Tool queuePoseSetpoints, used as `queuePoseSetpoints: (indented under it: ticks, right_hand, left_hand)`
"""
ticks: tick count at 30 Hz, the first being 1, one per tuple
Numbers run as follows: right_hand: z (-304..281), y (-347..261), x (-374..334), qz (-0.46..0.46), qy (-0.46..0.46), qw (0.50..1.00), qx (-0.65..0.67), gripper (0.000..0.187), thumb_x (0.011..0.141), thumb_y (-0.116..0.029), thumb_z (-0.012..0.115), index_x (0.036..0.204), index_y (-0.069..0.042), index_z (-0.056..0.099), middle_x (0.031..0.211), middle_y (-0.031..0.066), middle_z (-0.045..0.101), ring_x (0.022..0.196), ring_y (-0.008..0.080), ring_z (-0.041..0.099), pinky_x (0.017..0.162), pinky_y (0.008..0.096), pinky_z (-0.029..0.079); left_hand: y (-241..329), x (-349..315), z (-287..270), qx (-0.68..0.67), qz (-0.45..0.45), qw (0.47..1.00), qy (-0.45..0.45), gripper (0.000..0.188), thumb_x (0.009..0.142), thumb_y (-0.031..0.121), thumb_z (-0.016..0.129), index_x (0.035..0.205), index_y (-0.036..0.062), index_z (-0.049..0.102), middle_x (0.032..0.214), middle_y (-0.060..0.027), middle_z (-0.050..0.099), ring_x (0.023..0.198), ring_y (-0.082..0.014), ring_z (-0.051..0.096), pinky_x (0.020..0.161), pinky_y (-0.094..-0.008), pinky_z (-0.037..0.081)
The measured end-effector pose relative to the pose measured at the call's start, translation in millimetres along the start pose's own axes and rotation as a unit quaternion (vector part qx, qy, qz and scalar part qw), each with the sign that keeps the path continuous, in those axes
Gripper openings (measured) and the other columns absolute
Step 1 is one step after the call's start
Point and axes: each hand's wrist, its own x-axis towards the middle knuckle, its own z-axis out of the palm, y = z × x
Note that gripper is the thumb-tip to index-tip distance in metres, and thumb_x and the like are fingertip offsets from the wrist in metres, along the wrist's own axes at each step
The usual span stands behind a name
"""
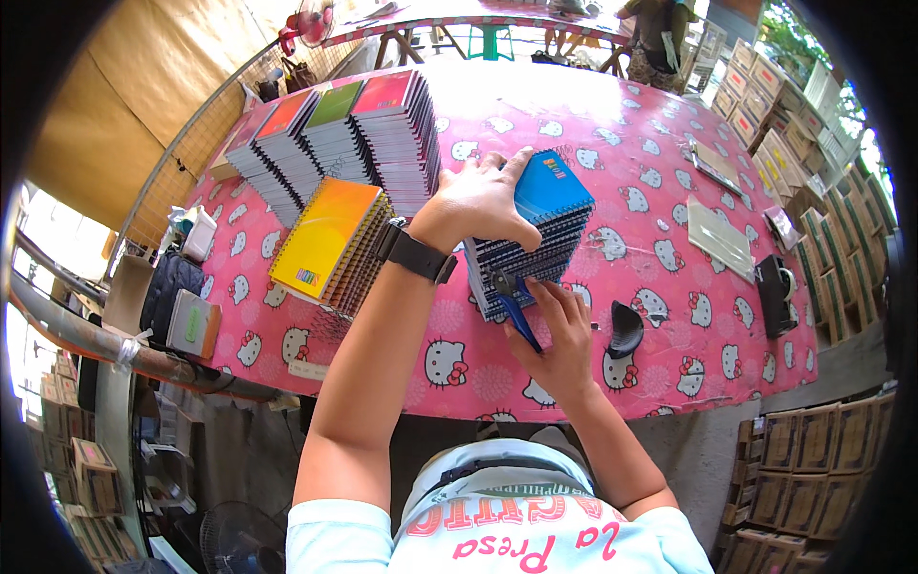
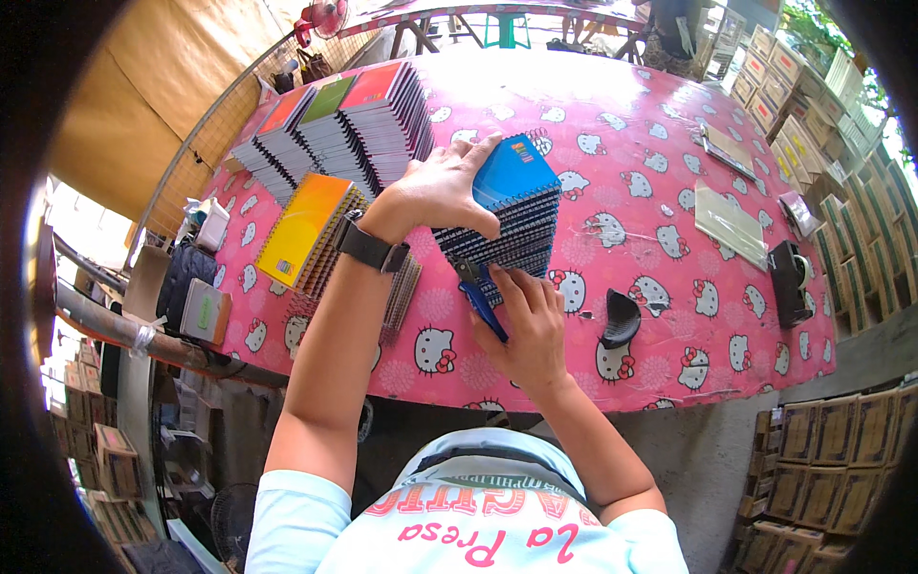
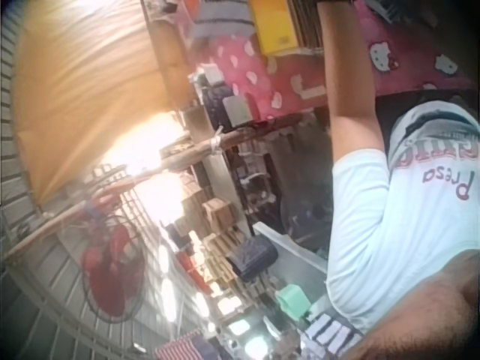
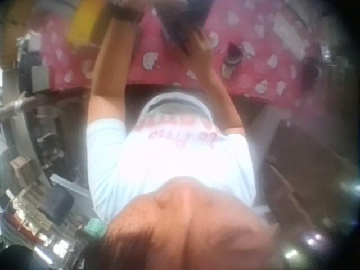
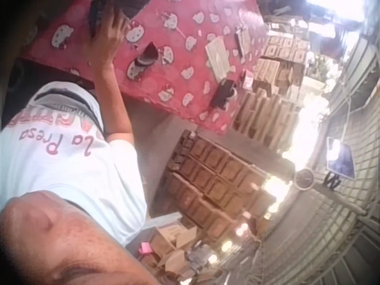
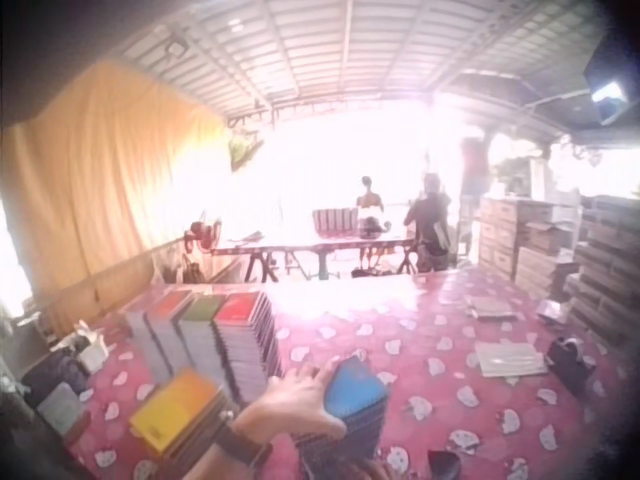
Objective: The person prepares spiral-bound notebooks by aligning them, placing small black spacers or components onto the coils, and trimming the edges with shears.
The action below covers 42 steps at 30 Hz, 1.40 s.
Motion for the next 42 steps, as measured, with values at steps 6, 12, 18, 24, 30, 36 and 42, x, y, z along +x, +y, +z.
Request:
queuePoseSetpoints:
  ticks: [6, 12, 18, 24, 30, 36, 42]
  right_hand:
    - [4, 3, -3, 0.051, -0.044, 0.994, 0.090, 0.046, 0.078, -0.020, 0.068, 0.119, -0.002, 0.055, 0.105, 0.0131, 0.062, 0.090, 0.0294, 0.059, 0.078, 0.0399, 0.047]
    - [-14, 19, 4, 0.426, -0.212, 0.565, 0.674, 0.040, 0.085, -0.017, 0.064, 0.117, 0.005, 0.053, 0.098, 0.0172, 0.065, 0.079, 0.0222, 0.065, 0.071, 0.0301, 0.052]
    - [2, 6, -8, 0.044, -0.040, 0.994, 0.096, 0.045, 0.078, -0.016, 0.068, 0.118, 0.000, 0.055, 0.105, 0.0177, 0.061, 0.094, 0.0313, 0.059, 0.083, 0.0405, 0.047]
    - [6, 6, -7, -0.011, -0.036, 0.999, -0.008, 0.045, 0.078, -0.015, 0.068, 0.118, 0.000, 0.055, 0.107, 0.0174, 0.060, 0.096, 0.0297, 0.058, 0.084, 0.0390, 0.046]
    - [6, 11, -17, 0.312, -0.141, 0.838, 0.424, 0.042, 0.081, -0.013, 0.068, 0.118, 0.003, 0.055, 0.108, 0.0165, 0.061, 0.093, 0.0232, 0.060, 0.079, 0.0326, 0.047]
    - [6, 7, -13, 0.038, -0.071, 0.995, 0.056, 0.049, 0.080, -0.022, 0.067, 0.119, 0.002, 0.053, 0.106, 0.0192, 0.060, 0.093, 0.0310, 0.059, 0.083, 0.0396, 0.046]
    - [11, 5, -9, 0.017, -0.048, 0.999, -0.009, 0.053, 0.074, -0.024, 0.070, 0.119, -0.002, 0.054, 0.108, 0.0184, 0.058, 0.096, 0.0342, 0.055, 0.084, 0.0431, 0.042]
  left_hand:
    - [-1, -1, 0, -0.009, -0.002, 1.000, -0.001, 0.116, 0.048, 0.046, 0.070, 0.148, 0.0130, 0.019, 0.142, -0.0228, 0.033, 0.131, -0.0392, 0.034, 0.103, -0.0503, 0.031]
    - [1, -3, 1, -0.001, -0.002, 1.000, 0.011, 0.116, 0.048, 0.046, 0.070, 0.147, 0.0121, 0.021, 0.141, -0.0231, 0.034, 0.130, -0.0389, 0.035, 0.102, -0.0497, 0.032]
    - [-3, 0, 4, -0.007, -0.002, 1.000, 0.021, 0.115, 0.048, 0.046, 0.070, 0.147, 0.0118, 0.022, 0.140, -0.0231, 0.035, 0.129, -0.0388, 0.035, 0.102, -0.0496, 0.032]
    - [-3, -1, 4, -0.005, -0.001, 1.000, 0.025, 0.116, 0.048, 0.047, 0.070, 0.147, 0.0125, 0.021, 0.141, -0.0226, 0.035, 0.130, -0.0391, 0.035, 0.102, -0.0497, 0.032]
    - [1, -3, 0, -0.013, -0.008, 1.000, 0.004, 0.116, 0.048, 0.047, 0.071, 0.147, 0.0143, 0.021, 0.141, -0.0223, 0.034, 0.131, -0.0391, 0.034, 0.102, -0.0497, 0.031]
    - [-4, -1, 2, -0.017, -0.002, 1.000, 0.015, 0.115, 0.049, 0.047, 0.071, 0.147, 0.0139, 0.022, 0.141, -0.0225, 0.035, 0.131, -0.0386, 0.034, 0.102, -0.0495, 0.032]
    - [-2, -1, 2, -0.003, -0.005, 1.000, 0.015, 0.114, 0.049, 0.047, 0.070, 0.147, 0.0132, 0.023, 0.140, -0.0225, 0.036, 0.130, -0.0385, 0.035, 0.102, -0.0492, 0.032]
